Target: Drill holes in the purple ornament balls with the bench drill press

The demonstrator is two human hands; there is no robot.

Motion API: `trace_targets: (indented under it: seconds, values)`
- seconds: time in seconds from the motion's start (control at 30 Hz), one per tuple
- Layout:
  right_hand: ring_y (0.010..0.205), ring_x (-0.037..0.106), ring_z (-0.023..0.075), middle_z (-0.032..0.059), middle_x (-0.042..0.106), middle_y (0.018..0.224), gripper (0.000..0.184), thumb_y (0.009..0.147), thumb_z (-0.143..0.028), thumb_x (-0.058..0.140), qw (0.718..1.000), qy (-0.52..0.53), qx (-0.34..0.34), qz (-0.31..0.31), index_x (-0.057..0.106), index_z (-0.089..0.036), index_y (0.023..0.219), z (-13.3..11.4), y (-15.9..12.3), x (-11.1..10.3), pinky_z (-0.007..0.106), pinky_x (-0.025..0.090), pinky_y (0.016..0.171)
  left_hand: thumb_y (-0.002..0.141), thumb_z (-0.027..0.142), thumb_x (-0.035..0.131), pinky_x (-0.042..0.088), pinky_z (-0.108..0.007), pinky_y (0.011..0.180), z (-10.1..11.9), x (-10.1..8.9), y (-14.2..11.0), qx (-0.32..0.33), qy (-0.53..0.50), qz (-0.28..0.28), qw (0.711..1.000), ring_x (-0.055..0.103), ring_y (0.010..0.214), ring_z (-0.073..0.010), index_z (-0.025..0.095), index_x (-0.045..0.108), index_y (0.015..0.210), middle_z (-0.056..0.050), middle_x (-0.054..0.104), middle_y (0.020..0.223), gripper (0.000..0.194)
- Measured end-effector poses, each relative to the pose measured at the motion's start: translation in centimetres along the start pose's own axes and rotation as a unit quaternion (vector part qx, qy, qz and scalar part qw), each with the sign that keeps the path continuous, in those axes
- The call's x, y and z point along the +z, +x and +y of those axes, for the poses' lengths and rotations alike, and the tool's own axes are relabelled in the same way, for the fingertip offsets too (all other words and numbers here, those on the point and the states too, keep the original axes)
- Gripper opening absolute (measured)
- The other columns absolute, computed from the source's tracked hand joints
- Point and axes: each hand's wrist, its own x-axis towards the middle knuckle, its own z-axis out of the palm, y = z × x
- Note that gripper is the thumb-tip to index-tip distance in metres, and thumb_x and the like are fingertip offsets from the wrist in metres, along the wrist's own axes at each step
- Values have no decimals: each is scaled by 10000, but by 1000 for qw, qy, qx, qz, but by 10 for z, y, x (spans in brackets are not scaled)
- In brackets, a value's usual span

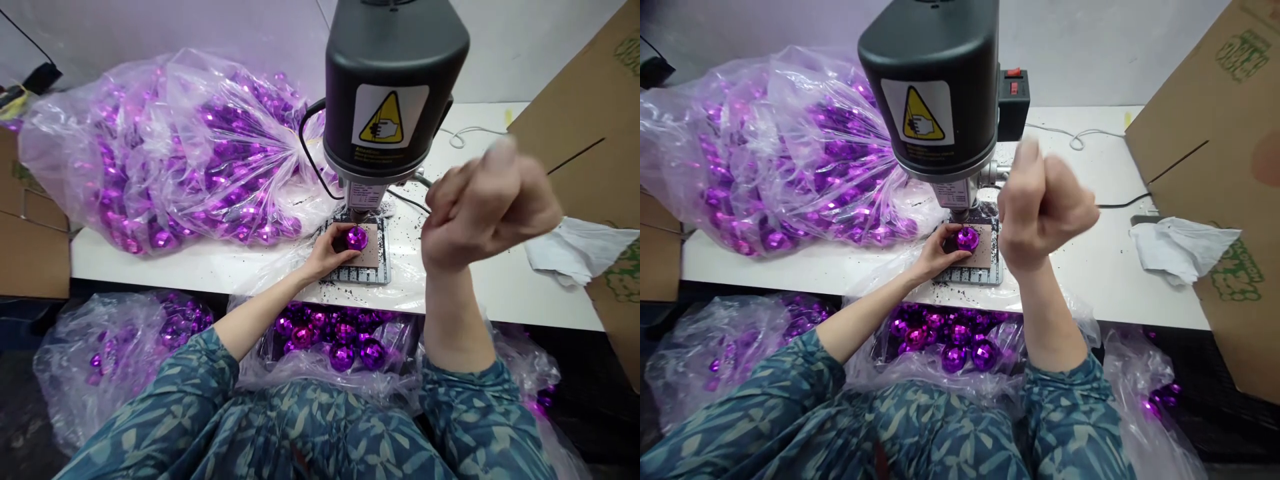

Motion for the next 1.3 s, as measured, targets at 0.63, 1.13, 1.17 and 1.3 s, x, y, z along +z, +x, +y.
trace_targets:
  seconds: [0.63, 1.13, 1.17, 1.3]
  values:
    - [300, 273, 50, -93, 201, 390, 530, 725, -573, 688, 993, 39, 100, -38, 359, -215, 513, 11, 46, 27, 286, 120, 372, 849, 546, 766, 565, -427, 1017, 21, -20, -37, -44, -168, 52, 983, 685, 1174, -227, 257, 638, 1188, -86, 700, 1257, 464]
    - [282, 262, 59, -95, 165, 384, 549, 692, -624, 712, 993, 43, 102, -32, 376, -228, 514, 15, 46, 26, 292, 113, 336, 961, 683, 513, 569, -550, 1078, 34, -33, -39, -231, -335, 21, 913, 705, 1197, -316, 195, 665, 1131, -162, 739, 1199, 538]
    - [284, 261, 56, -96, 160, 387, 547, 699, -624, 704, 993, 40, 102, -32, 375, -227, 517, 15, 46, 26, 289, 113, 337, 962, 683, 510, 569, -551, 1076, 34, -33, -39, -230, -332, 20, 915, 705, 1196, -317, 198, 665, 1128, -162, 739, 1196, 536]
    - [282, 250, 41, -104, 165, 377, 545, 714, -616, 663, 995, 26, 96, -31, 337, -226, 517, 15, 46, 27, 278, 109, 339, 924, 668, 595, 614, -524, 978, 37, -32, -46, -222, -328, 24, 918, 748, 1051, -288, 199, 646, 1134, -146, 748, 1143, 516]
